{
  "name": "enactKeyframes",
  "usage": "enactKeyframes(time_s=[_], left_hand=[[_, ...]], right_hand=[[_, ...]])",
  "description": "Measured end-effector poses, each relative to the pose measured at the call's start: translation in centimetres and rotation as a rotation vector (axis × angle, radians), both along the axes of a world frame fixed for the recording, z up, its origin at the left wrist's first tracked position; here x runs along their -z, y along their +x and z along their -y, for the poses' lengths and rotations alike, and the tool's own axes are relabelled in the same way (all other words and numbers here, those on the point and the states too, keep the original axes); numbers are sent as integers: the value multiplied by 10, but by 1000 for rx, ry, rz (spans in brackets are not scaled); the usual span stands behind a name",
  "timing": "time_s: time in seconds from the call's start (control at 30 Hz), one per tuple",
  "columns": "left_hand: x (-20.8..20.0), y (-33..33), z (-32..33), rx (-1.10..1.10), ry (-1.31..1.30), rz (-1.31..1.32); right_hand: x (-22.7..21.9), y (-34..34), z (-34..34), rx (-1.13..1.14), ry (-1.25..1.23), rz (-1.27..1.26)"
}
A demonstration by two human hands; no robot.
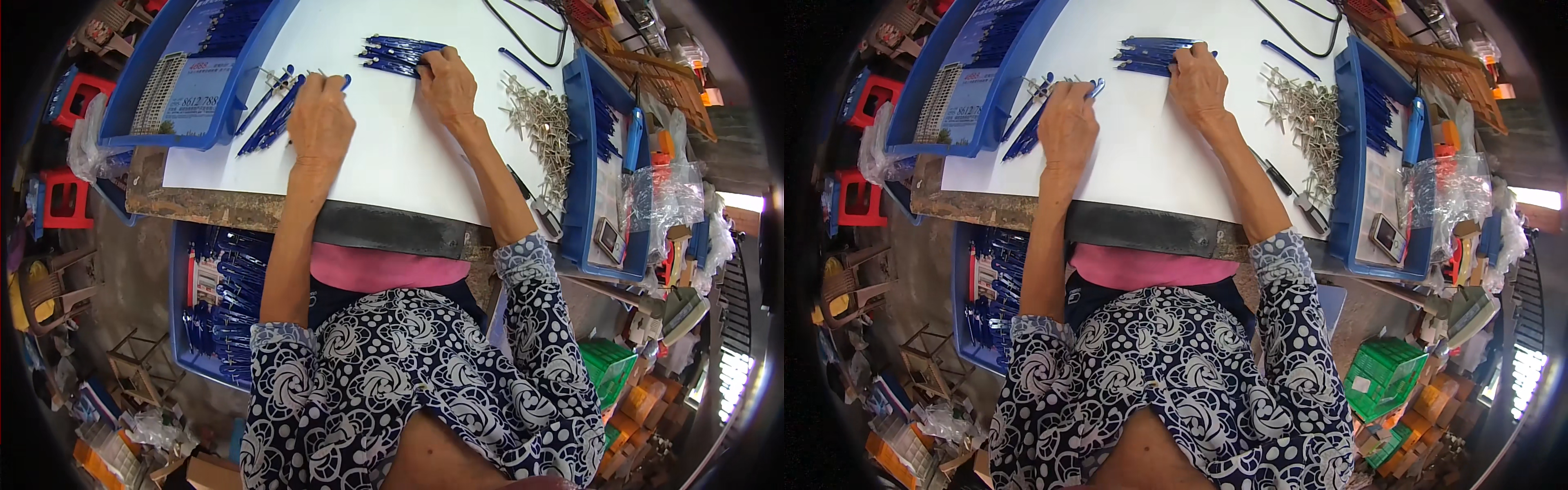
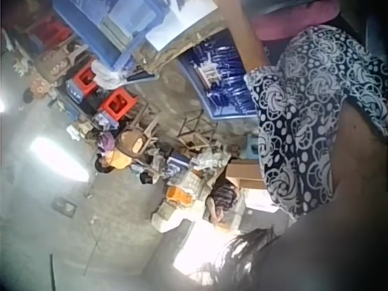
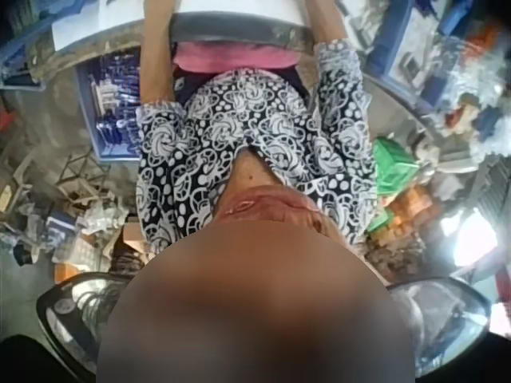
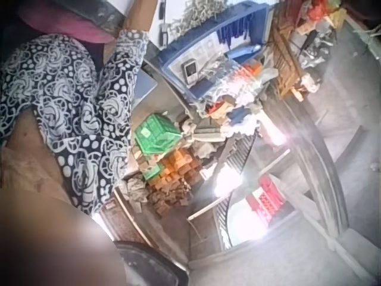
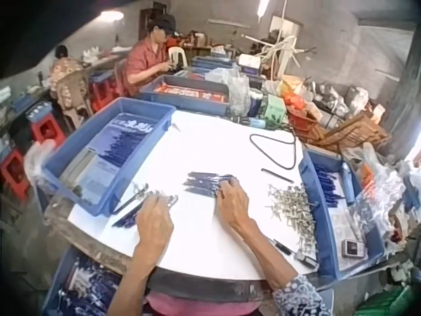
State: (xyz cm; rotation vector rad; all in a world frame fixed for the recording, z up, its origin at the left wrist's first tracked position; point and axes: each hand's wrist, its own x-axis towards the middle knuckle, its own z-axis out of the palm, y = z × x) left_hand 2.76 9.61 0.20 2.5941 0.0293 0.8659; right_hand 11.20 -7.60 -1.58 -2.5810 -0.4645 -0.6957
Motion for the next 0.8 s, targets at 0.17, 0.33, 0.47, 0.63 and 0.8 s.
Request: enactKeyframes(time_s=[0.17,0.33,0.47,0.63,0.8], left_hand=[[3,-2,17,108,-137,-35],[13,-1,22,153,-170,-35],[15,-1,23,210,-190,30],[-7,-7,32,293,-83,225],[-11,-19,56,535,177,149]], right_hand=[[-2,4,-6,-50,-166,29],[-4,3,-5,-129,-264,73],[-7,-3,-3,-135,-225,62],[-18,-42,7,-174,-92,39],[-44,-93,27,-284,64,-169]])
